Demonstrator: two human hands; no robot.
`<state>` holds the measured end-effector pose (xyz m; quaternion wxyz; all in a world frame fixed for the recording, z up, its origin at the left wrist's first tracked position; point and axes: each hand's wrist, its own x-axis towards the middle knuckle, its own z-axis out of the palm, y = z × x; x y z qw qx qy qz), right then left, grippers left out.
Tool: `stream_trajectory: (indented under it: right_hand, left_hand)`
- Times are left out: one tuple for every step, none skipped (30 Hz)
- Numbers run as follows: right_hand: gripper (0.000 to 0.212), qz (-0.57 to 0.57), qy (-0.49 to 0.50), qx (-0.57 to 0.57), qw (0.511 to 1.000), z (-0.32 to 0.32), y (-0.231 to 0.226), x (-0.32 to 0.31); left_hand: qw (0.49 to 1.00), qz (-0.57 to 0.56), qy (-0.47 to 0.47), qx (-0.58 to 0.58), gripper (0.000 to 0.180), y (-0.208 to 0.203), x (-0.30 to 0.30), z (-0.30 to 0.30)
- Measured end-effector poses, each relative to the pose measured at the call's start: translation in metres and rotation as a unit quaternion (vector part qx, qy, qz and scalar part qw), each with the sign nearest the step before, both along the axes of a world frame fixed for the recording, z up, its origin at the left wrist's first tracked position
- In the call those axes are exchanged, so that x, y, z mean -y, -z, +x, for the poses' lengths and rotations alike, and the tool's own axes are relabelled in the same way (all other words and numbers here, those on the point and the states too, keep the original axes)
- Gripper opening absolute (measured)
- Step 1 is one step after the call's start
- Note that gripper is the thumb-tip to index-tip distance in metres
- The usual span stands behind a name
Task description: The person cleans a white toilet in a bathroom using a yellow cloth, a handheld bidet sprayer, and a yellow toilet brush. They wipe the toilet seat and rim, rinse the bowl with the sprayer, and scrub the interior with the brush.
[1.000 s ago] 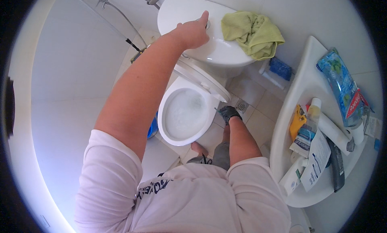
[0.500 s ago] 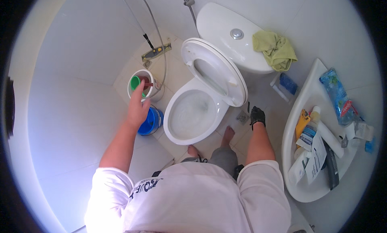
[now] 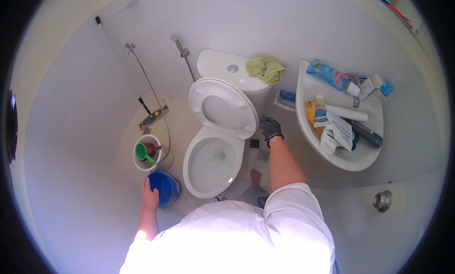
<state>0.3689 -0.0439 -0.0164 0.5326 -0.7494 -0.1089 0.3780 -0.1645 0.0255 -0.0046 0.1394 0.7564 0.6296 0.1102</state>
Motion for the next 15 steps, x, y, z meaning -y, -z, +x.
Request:
stream_trajectory:
  right_hand:
    - [0.025,0.007,0.019,0.005,1.000,-0.006,-0.019,0.004]
    - [0.024,0.017,0.030,0.008,0.999,-0.011,-0.034,0.006]
    - [0.024,0.020,-0.008,0.059,0.998,-0.009,-0.044,0.010]
    - [0.025,0.035,0.008,0.071,0.997,-0.012,-0.057,0.012]
    - [0.026,0.055,0.017,0.083,0.995,-0.018,-0.073,0.010]
    - [0.029,0.070,0.024,0.090,0.993,-0.024,-0.082,0.005]
    - [0.030,0.060,0.018,0.091,0.994,-0.027,-0.094,-0.001]
    - [0.030,0.050,0.010,0.092,0.994,-0.029,-0.105,-0.008]
    - [0.030,0.036,0.002,0.095,0.995,-0.028,-0.110,-0.016]
    - [0.030,0.092,-0.009,0.103,0.990,-0.024,-0.112,-0.027]
    - [0.029,0.144,-0.021,0.109,0.983,-0.018,-0.111,-0.036]
    - [0.029,0.197,-0.034,0.114,0.973,-0.012,-0.111,-0.046]
    - [0.028,0.223,-0.052,0.067,0.971,0.000,-0.109,-0.060]
    - [0.028,0.246,-0.069,0.019,0.967,0.016,-0.105,-0.077]
    - [0.028,0.268,-0.083,-0.005,0.960,0.026,-0.105,-0.093]
  left_hand:
    - [1.000,-0.004,0.006,0.001,0.057,-0.002,-0.003,0.005]
    - [1.000,-0.009,0.009,0.004,0.057,-0.007,-0.004,0.008]
    - [1.000,-0.015,0.012,0.008,0.056,-0.013,-0.007,0.015]
    - [1.000,-0.020,0.013,0.013,0.056,-0.018,-0.011,0.023]
    - [0.999,-0.006,0.019,0.031,0.055,-0.024,-0.014,0.028]
    - [0.999,0.004,0.024,0.045,0.055,-0.028,-0.020,0.034]
    - [0.998,0.014,0.028,0.058,0.054,-0.032,-0.028,0.041]
    - [0.997,0.029,0.038,0.068,0.054,-0.034,-0.037,0.050]
    - [0.995,0.042,0.048,0.077,0.054,-0.035,-0.048,0.061]
    - [0.993,0.055,0.057,0.086,0.053,-0.038,-0.060,0.073]
    - [0.990,0.058,0.063,0.110,0.053,-0.043,-0.071,0.088]
    - [0.987,0.061,0.067,0.132,0.052,-0.050,-0.083,0.103]
    - [0.985,0.061,0.070,0.148,0.053,-0.049,-0.099,0.116]
    - [0.982,0.059,0.073,0.163,0.053,-0.048,-0.114,0.129]
    - [0.981,0.084,0.096,0.146,0.054,-0.059,-0.125,0.147]
